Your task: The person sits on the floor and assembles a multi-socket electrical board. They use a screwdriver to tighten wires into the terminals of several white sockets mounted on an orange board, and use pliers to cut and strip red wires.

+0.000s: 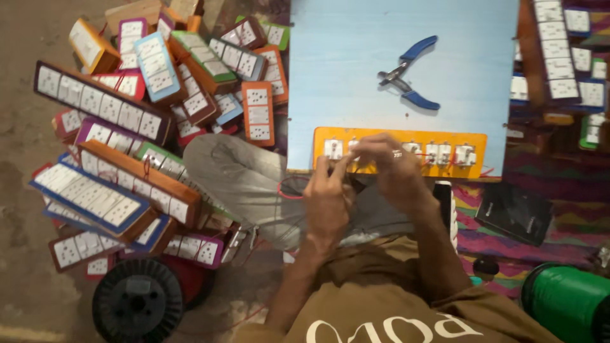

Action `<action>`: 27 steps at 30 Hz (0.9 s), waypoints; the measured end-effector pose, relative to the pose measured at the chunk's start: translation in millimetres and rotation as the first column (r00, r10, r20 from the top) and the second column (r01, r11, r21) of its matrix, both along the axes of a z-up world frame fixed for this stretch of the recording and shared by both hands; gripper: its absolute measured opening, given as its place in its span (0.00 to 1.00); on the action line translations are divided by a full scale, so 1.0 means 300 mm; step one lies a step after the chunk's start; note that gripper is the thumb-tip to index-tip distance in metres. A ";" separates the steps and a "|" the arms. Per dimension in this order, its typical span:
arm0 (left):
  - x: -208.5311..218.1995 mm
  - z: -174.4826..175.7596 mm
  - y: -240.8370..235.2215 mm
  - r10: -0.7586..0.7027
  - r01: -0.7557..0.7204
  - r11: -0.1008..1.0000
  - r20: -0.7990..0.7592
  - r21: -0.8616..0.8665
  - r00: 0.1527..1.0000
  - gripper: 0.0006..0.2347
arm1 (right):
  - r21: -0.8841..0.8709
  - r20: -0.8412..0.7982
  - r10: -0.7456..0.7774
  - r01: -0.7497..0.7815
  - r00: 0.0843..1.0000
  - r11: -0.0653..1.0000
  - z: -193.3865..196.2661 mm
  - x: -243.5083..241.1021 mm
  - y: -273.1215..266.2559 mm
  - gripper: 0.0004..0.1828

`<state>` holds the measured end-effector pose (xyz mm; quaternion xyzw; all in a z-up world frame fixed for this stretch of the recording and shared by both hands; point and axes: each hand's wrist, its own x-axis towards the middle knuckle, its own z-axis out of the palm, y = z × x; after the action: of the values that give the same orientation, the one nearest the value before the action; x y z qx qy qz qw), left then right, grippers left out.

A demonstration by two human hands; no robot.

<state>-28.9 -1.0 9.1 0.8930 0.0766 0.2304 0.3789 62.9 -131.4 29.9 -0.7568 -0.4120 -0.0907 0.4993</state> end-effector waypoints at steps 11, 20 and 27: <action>0.024 -0.023 -0.001 0.013 -0.013 1.000 -0.007 0.011 1.000 0.16 | 0.161 0.042 -0.136 0.127 0.990 0.979 -0.024 -0.001 0.005 0.13; 0.044 -0.063 -0.047 0.015 -0.012 1.000 0.308 -0.010 0.951 0.13 | 0.278 -0.158 -0.013 0.057 0.987 0.959 -0.009 0.112 -0.006 0.17; 0.102 -0.069 -0.070 0.100 -0.109 0.993 0.192 0.037 0.976 0.18 | 0.222 -0.147 0.118 -0.083 0.982 0.972 0.008 0.150 -0.010 0.12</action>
<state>1.6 -22.0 -11.7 0.8703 0.0812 0.3359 0.3508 107.7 -134.6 32.4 -0.6814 -0.3967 -0.0485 0.6132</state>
